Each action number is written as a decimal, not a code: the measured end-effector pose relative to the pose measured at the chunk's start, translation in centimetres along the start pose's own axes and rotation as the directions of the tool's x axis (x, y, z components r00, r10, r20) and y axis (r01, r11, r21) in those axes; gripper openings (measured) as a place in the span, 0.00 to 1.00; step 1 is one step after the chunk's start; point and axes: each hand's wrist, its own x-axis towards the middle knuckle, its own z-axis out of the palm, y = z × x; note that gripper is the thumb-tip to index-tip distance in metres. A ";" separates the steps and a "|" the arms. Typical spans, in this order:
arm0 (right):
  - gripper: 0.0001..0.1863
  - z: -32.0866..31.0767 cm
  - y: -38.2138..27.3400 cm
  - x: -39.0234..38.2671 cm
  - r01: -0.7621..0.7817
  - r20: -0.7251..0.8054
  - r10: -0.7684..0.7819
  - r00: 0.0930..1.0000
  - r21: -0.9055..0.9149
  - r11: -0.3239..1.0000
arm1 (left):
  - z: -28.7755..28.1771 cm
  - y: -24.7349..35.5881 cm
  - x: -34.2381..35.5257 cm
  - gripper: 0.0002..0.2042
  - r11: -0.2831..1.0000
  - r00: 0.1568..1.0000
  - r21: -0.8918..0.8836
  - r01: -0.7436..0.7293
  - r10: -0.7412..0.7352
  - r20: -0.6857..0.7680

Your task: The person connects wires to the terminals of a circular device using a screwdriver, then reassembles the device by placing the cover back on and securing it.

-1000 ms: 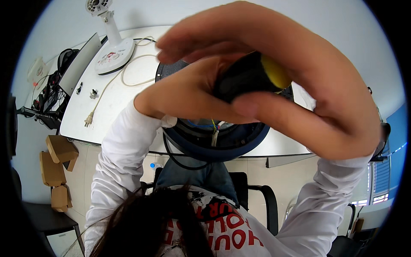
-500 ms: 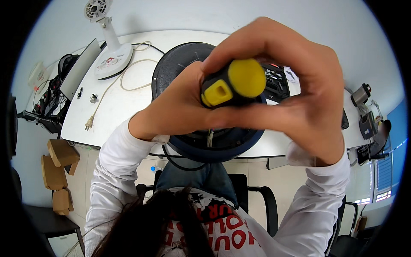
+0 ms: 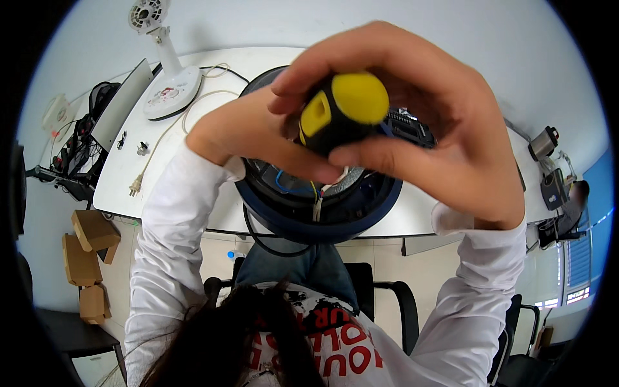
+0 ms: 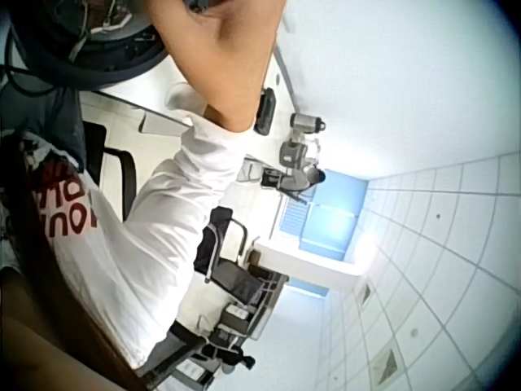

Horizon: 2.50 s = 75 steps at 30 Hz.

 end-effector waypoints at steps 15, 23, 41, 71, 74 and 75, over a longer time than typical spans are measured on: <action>0.21 -1.3 -0.7 -0.4 -0.025 0.100 0.023 0.995 0.027 0.999 | -8.2 -7.6 -9.2 0.26 0.858 0.572 -0.042 0.513 -0.378 -0.728; 0.29 -4.3 0.0 -4.9 0.193 -0.065 -0.182 0.981 0.314 0.929 | -7.0 -7.9 -8.1 0.27 0.823 0.616 -0.145 0.550 -0.517 -0.594; 0.33 -6.8 -0.3 -19.3 -0.360 -0.858 0.153 0.490 -0.040 0.932 | -4.9 -8.8 -6.0 0.21 0.861 0.598 -0.499 0.094 -0.450 -0.663; 0.16 5.4 6.6 -19.8 -0.502 -0.459 0.380 0.803 -0.176 0.847 | 3.1 -0.9 -6.0 0.32 0.959 0.605 0.274 0.066 0.180 -0.775; 0.15 6.1 7.0 -20.2 -0.482 -0.348 0.368 0.862 -0.344 0.806 | 2.6 -1.3 -6.2 0.32 0.973 0.634 0.226 0.039 0.151 -0.759; 0.14 6.4 7.3 -20.5 -0.488 -0.327 0.384 0.863 -0.349 0.800 | 2.4 -1.4 -6.3 0.32 0.972 0.645 0.231 0.041 0.151 -0.749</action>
